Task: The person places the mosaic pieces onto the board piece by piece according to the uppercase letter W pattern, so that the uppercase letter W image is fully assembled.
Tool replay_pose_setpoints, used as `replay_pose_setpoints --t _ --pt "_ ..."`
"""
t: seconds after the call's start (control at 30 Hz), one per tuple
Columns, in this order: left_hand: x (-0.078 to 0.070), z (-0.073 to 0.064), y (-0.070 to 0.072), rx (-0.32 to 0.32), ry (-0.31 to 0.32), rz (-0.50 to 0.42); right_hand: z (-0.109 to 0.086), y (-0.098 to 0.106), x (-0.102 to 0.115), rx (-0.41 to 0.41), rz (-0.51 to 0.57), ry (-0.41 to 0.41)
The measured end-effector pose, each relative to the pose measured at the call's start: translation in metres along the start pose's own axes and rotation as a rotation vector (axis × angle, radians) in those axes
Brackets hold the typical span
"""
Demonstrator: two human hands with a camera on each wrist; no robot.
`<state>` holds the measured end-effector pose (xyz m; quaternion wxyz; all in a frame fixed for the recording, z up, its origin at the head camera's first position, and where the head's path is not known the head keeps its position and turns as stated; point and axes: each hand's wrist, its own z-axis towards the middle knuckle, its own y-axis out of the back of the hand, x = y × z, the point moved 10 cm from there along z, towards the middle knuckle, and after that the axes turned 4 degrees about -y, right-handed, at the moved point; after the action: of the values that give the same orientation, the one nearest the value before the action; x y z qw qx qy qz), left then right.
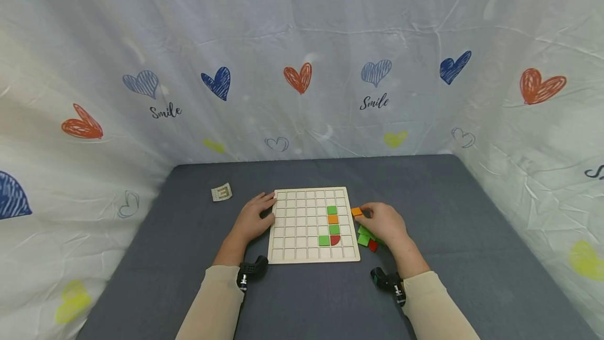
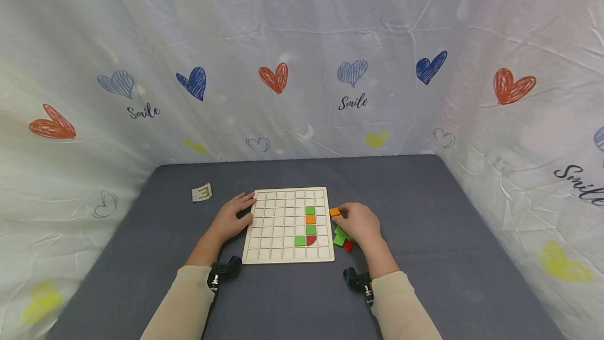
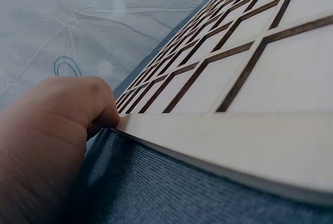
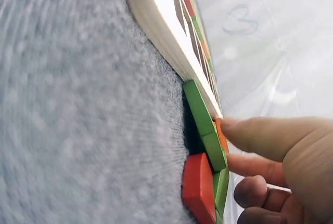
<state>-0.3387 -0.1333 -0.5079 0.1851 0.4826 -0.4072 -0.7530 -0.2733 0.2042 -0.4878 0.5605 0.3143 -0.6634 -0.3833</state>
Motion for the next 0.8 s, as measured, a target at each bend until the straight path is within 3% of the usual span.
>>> replay_pose_setpoints --t 0.37,0.8 --pt "0.000 0.000 -0.001 0.006 -0.001 0.019 0.005 -0.013 0.001 0.035 -0.031 0.086" --pt "-0.001 0.000 -0.001 0.007 -0.016 0.015 0.006 -0.009 -0.004 0.013 0.035 0.046"
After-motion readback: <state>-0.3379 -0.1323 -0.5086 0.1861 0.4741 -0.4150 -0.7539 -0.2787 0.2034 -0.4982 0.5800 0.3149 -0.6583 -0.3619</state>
